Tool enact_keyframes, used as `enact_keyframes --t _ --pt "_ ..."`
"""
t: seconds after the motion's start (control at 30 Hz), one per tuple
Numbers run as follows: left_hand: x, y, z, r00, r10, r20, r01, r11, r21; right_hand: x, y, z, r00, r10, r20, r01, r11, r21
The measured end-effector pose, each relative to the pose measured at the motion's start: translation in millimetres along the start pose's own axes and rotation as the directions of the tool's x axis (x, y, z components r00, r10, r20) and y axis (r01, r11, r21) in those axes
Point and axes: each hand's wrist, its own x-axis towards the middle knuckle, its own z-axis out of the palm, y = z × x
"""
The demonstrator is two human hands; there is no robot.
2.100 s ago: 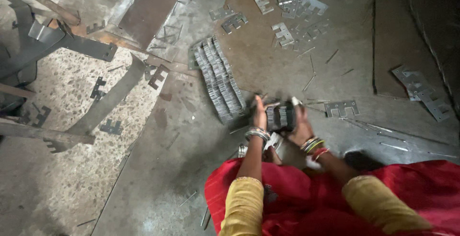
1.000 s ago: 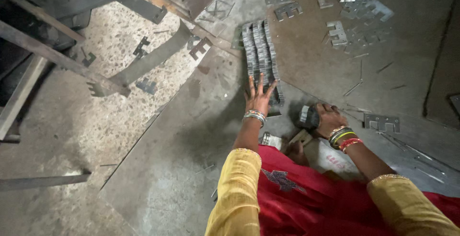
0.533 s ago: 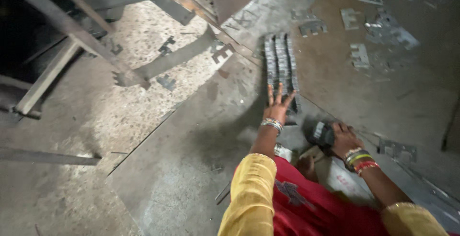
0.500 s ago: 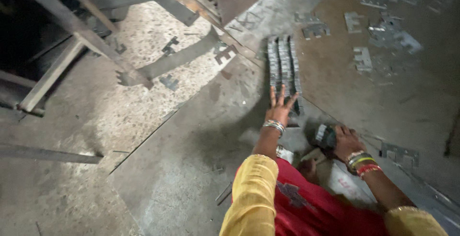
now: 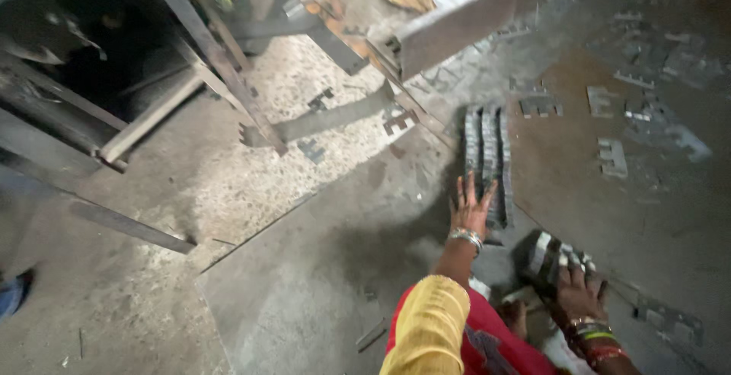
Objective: The person sits on the floor and repeatedly picks up small metal brackets from a pile, aligns them, and stacks them into a neat pile. The person handles the parts by hand and organizes them into a growing stack.
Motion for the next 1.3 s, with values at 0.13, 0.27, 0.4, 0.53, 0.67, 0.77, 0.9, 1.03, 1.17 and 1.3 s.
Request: enact_keyframes --t 0.13,0.27,0.4,0.53,0.67,0.77,0.9,1.03,1.17,1.3 --pt "5 -4 11 0.969 -0.246 -0.019 0.242 0.963 -0.114 10 -5 -9 0.992 0.07 0.106 -0.063 0.996 -0.07" --pt "18 -17 38 0.964 -0.264 -0.022 0.254 0.945 -0.205 19 -1 -9 0.965 0.155 0.21 -0.191 0.968 0.162" --pt "19 -20 52 0.971 -0.235 0.036 0.236 0.935 -0.264 14 -1 -13 0.977 0.19 0.098 -0.208 0.947 0.243" --pt "16 -12 38 0.968 -0.236 0.081 0.249 0.931 -0.266 -5 -19 -38 0.983 0.141 0.114 -0.154 0.982 0.11" --pt "13 -6 25 0.977 -0.215 0.01 0.208 0.932 -0.297 -22 -34 -65 0.983 0.161 0.093 -0.161 0.987 -0.004" --pt "11 -5 27 0.977 -0.214 -0.006 0.203 0.934 -0.295 -32 -38 -68 0.984 0.179 -0.017 -0.177 0.98 0.095" --pt "13 -6 28 0.975 -0.222 0.019 0.217 0.926 -0.309 -35 -34 -63 0.967 0.248 -0.059 -0.234 0.955 0.182" --pt "15 -4 26 0.971 -0.235 0.039 0.236 0.93 -0.283 -35 -31 -60 0.944 0.321 -0.083 -0.292 0.924 0.248" --pt "12 -5 24 0.977 -0.212 0.011 0.207 0.94 -0.273 -39 -32 -52 0.94 0.321 -0.118 -0.282 0.922 0.265" --pt "14 -5 25 0.973 -0.229 0.018 0.225 0.936 -0.272 -36 -27 -42 0.948 0.267 -0.17 -0.209 0.931 0.3"
